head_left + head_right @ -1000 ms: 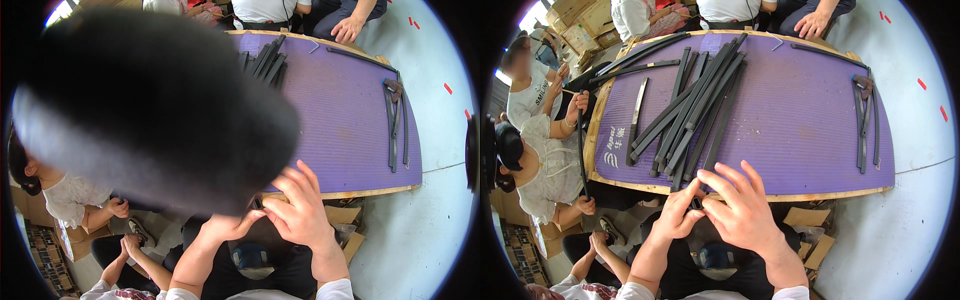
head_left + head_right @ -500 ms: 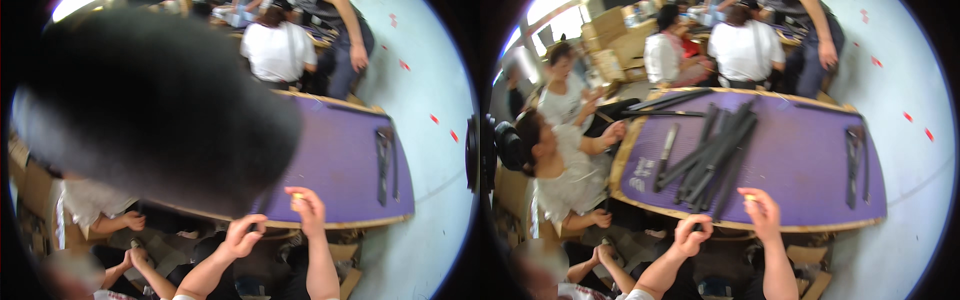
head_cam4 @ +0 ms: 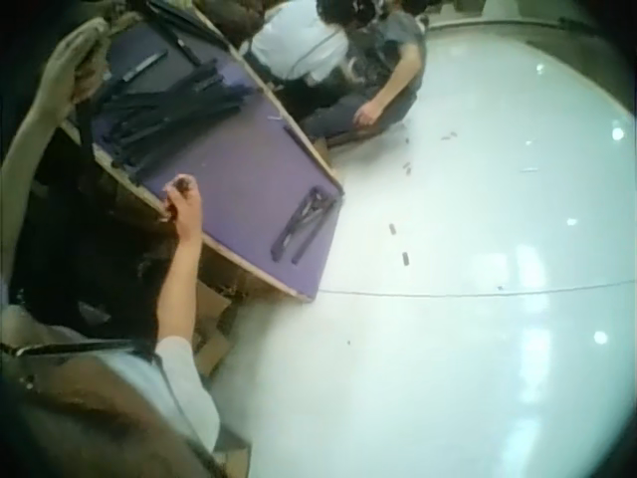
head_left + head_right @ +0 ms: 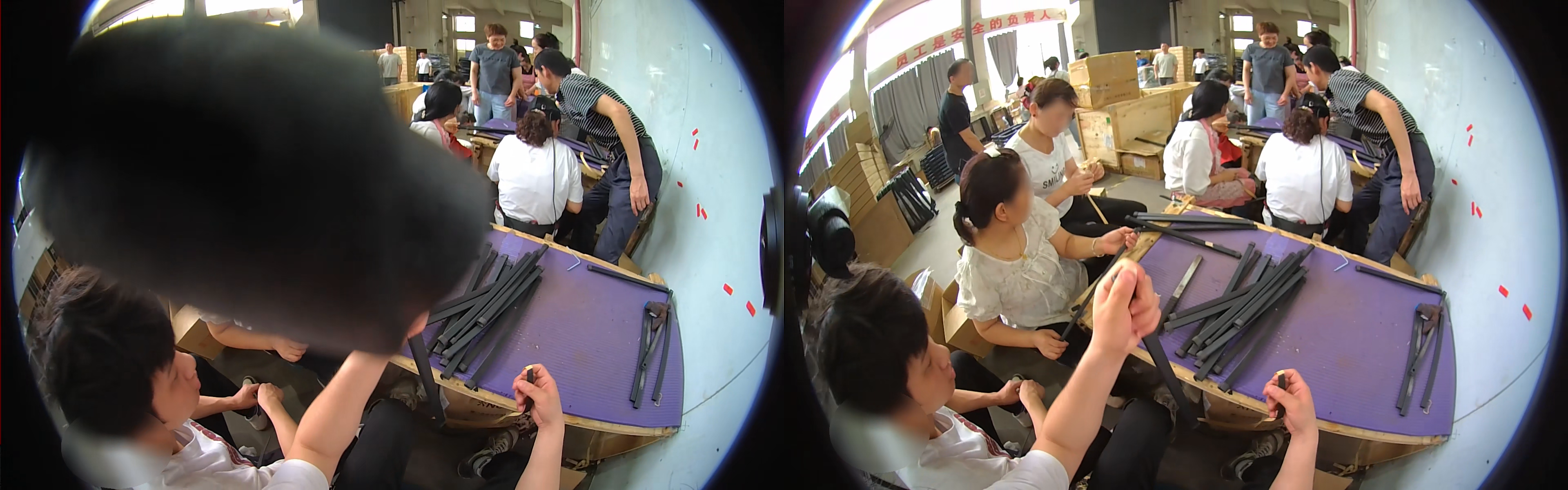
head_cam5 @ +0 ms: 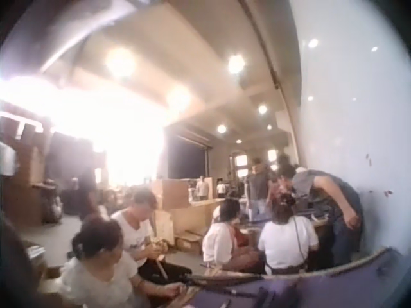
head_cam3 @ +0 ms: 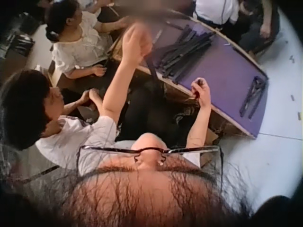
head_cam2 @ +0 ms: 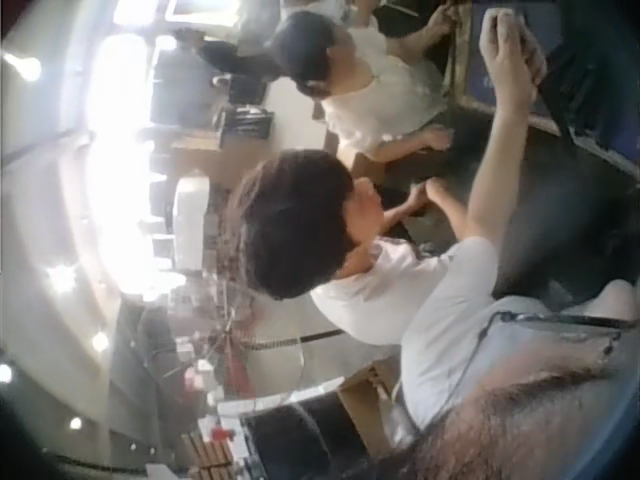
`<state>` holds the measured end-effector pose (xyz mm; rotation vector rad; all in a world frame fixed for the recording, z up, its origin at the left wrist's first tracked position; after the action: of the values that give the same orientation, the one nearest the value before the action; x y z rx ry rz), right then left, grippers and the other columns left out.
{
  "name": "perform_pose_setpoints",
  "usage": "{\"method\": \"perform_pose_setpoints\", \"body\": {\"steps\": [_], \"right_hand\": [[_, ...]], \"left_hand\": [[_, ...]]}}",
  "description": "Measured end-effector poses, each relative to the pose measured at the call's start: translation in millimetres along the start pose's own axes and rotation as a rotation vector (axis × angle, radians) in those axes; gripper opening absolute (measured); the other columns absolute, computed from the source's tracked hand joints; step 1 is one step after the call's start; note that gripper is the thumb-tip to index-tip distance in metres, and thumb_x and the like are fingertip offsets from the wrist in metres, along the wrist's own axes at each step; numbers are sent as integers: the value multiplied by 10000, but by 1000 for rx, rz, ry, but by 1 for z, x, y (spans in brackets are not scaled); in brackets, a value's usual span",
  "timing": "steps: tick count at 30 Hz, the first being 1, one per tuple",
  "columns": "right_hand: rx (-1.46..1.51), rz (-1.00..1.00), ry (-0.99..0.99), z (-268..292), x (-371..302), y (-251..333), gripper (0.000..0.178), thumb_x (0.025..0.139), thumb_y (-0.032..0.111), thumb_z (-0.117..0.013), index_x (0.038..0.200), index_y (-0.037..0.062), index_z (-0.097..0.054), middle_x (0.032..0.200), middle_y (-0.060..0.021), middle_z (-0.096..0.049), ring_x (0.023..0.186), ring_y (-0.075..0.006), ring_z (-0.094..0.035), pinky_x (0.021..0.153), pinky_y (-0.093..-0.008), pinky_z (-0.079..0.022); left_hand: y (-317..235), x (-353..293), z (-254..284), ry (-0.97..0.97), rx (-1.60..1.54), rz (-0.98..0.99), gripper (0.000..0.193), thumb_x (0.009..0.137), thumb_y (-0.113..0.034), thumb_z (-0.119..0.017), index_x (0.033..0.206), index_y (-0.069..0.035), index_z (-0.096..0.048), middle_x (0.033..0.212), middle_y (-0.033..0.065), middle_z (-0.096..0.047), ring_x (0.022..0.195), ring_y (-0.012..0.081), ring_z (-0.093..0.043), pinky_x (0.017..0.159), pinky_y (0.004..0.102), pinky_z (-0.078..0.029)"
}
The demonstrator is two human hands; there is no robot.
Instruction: Assembling small black plastic and rubber components at a workbench.
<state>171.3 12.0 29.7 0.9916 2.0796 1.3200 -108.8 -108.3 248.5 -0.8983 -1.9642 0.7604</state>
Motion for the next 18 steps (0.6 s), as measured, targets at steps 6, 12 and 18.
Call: {"method": "perform_pose_setpoints", "body": {"steps": [6, 12, 18], "right_hand": [[-84, -50, 98, -40, -11, -7, 277, 896, -20, -665, 1120, 67, -526, 1045, -156, -702, 906, -212, -730, 476, -210, -474], [82, -143, 308, -42, -25, -33, 353, 870, -18, -737, 1126, 90, -519, 1078, -114, -686, 857, -249, -748, 453, -194, -422], [19, -18, 158, -32, -29, -14, 359, 855, -43, -739, 1093, 95, -509, 1060, -118, -693, 826, -224, -746, 433, -186, -392]], "left_hand": [[-34, 56, -25, 56, -92, 5, 311, 1043, -443, -531, 1097, -140, -575, 565, -47, -290, 401, 64, -241, 364, 251, -201], [-4, 124, -19, 20, -317, 144, 355, 1019, -450, -578, 1156, -123, -551, 578, -64, -286, 426, 63, -249, 390, 247, -206], [36, 164, -24, 21, -252, 123, 359, 1022, -402, -589, 1161, -80, -513, 658, -9, -462, 524, 121, -466, 504, 282, -396]]}}
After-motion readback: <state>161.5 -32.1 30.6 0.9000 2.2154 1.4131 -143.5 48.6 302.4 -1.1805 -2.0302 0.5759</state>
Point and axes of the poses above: each hand's wrist, its own x-axis towards the middle knuckle, its own z-axis out of the back of the hand, y = z × x, the point moved 9 cm from there along x, towards the middle knuckle
